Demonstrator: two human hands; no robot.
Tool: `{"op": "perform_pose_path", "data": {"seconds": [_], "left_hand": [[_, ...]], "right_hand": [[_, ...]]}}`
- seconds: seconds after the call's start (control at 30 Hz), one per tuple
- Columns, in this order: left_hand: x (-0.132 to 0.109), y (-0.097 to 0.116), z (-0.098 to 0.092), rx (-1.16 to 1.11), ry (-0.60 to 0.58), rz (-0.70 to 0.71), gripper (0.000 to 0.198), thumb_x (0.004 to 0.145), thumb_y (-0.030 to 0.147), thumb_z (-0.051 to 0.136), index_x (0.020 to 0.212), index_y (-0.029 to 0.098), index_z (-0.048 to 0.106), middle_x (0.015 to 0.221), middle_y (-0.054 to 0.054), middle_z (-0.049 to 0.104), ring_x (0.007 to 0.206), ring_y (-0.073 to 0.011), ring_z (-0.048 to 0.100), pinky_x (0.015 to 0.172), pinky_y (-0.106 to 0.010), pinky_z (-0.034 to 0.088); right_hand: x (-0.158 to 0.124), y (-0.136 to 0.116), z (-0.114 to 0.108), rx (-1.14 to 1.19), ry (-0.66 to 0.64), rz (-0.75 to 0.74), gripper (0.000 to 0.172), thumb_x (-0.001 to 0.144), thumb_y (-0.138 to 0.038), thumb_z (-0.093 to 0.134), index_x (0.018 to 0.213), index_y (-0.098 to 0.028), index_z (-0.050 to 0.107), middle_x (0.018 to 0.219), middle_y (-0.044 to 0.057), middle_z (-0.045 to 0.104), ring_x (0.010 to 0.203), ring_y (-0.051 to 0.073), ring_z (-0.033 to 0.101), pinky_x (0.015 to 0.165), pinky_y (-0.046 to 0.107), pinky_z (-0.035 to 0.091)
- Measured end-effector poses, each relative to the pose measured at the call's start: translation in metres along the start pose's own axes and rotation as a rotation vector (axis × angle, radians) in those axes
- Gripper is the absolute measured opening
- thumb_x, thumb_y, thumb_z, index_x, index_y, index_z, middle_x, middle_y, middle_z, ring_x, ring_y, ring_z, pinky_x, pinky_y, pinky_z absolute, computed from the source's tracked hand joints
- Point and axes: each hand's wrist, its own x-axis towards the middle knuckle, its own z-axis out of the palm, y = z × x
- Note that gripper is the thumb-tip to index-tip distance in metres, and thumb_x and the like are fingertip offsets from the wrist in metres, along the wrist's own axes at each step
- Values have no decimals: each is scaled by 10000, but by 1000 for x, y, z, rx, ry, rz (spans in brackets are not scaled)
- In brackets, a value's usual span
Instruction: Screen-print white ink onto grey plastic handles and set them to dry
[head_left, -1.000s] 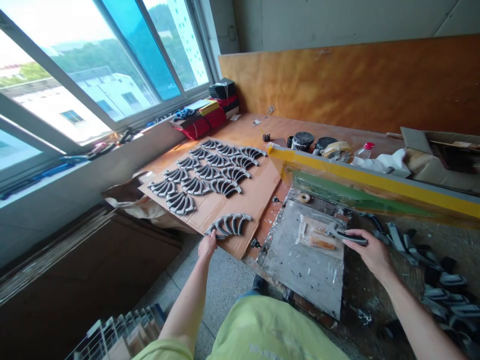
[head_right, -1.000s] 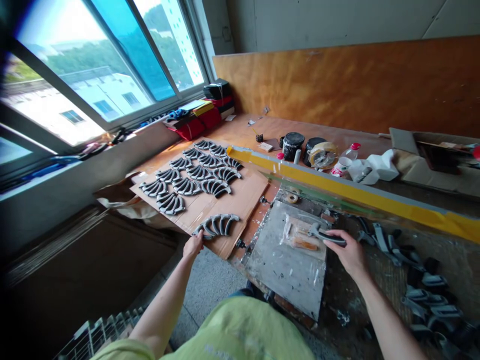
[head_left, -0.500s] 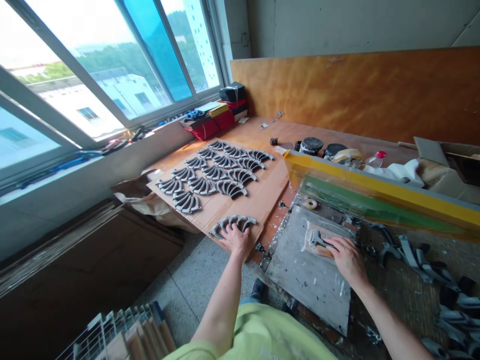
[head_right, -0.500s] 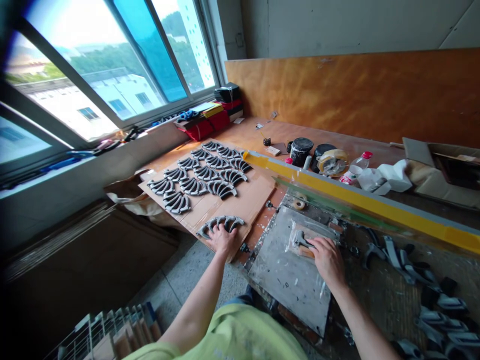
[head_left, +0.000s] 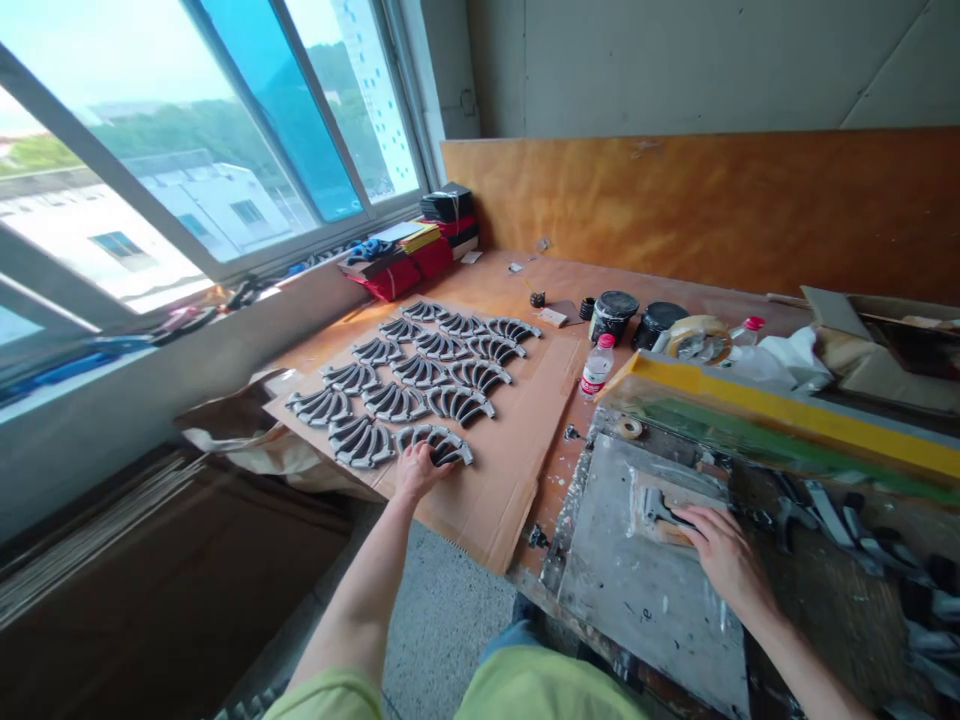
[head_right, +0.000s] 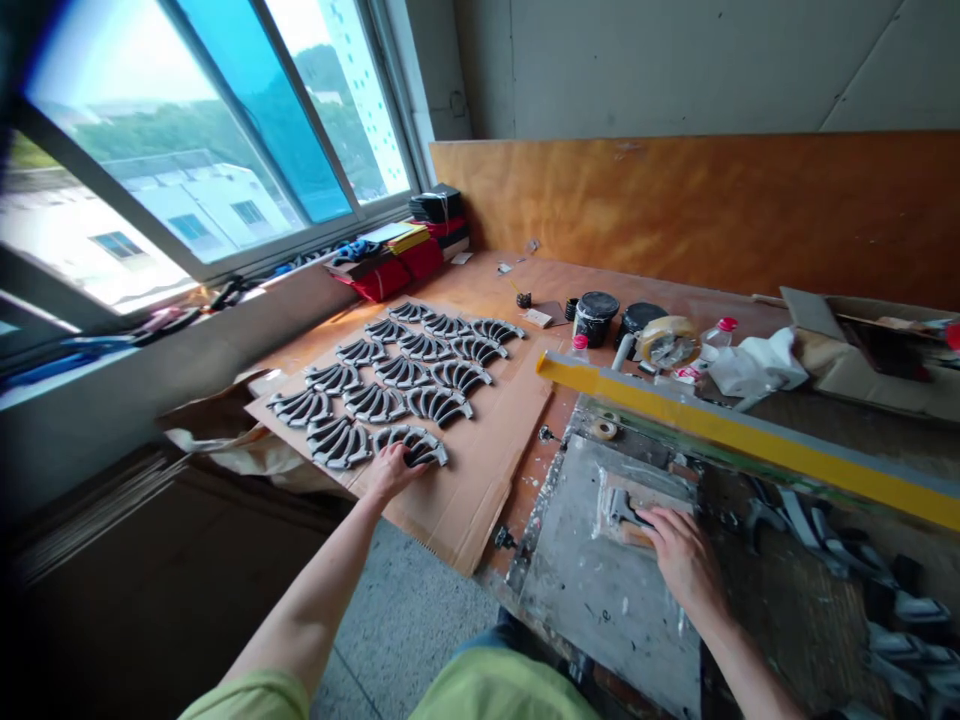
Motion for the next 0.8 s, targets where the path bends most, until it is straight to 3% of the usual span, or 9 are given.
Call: {"op": "perform_pose_path", "data": {"seconds": [0.1,0.17,0.27,0.33,0.43,0.53,0.6,0.7,0.8], "left_hand": [[9,-8,2,13,-16,-14,508,741,492,650,1122,159,603,1319,-156,567,1252,-331,460,1060,-422,350],[5,-6,6,18,-6,-39,573,759,501,621,1211,154,558,1439,-179,464,1324,-376,378,1057,-496,344],[-2,15,6,-32,108,-73,673,787,538,583,1336,169,465,1542,-189,324,1402,-414,258,1063,-599,299],[-5,49,-4,-162,188,-18,659,799,521,586,1345,174,455,1527,-192,351,1417,-370,274,1101,-560,281],[-10,130,-40,-563,193,150,554,825,506,582,1283,204,508,1370,-159,537,1296,-277,472,1072,-434,372],[-22,220,-90,-1157,100,303,514,852,559,551,1209,190,545,929,-64,681,904,-178,650,883,-341,505],[-34,268,-120,-1401,-39,424,450,884,597,472,1051,196,586,678,13,615,628,-126,597,722,-295,539],[-56,304,-147,-1404,-148,499,509,879,636,429,723,176,582,563,11,564,507,-111,537,591,-251,517],[-82,293,-150,-1320,-152,428,547,863,648,444,701,160,627,615,-24,617,565,-133,576,572,-240,496]], "right_hand": [[-1,-11,-4,-45,-17,64,279,929,-287,457,1058,-233,699,1073,89,682,1003,273,622,926,449,507],[3,-23,-9,-68,-36,108,278,931,-269,462,1074,-240,697,1110,89,675,1022,267,620,951,451,498],[17,-42,-13,-69,-83,102,334,932,-279,503,1241,-246,627,1278,85,622,1162,266,571,1020,463,460],[25,-50,-12,-58,-145,41,431,919,-287,558,1349,-254,545,1422,77,525,1299,275,478,1082,492,406],[30,-53,-2,-34,-237,-31,434,891,-273,624,1321,-263,571,1473,69,471,1383,282,390,1131,532,336],[30,-52,9,-18,-247,-39,374,866,-245,663,1239,-250,631,1435,68,517,1375,277,408,1140,532,328],[29,-51,10,-7,-237,-45,363,854,-234,678,1216,-243,647,1417,67,535,1365,280,422,1136,532,337],[27,-43,-5,27,-198,-59,394,849,-218,680,1239,-252,639,1380,59,568,1354,272,439,1128,538,355],[21,-14,-39,46,20,114,298,890,-241,608,1178,-195,668,1201,46,691,1199,208,595,1044,415,477]]}}
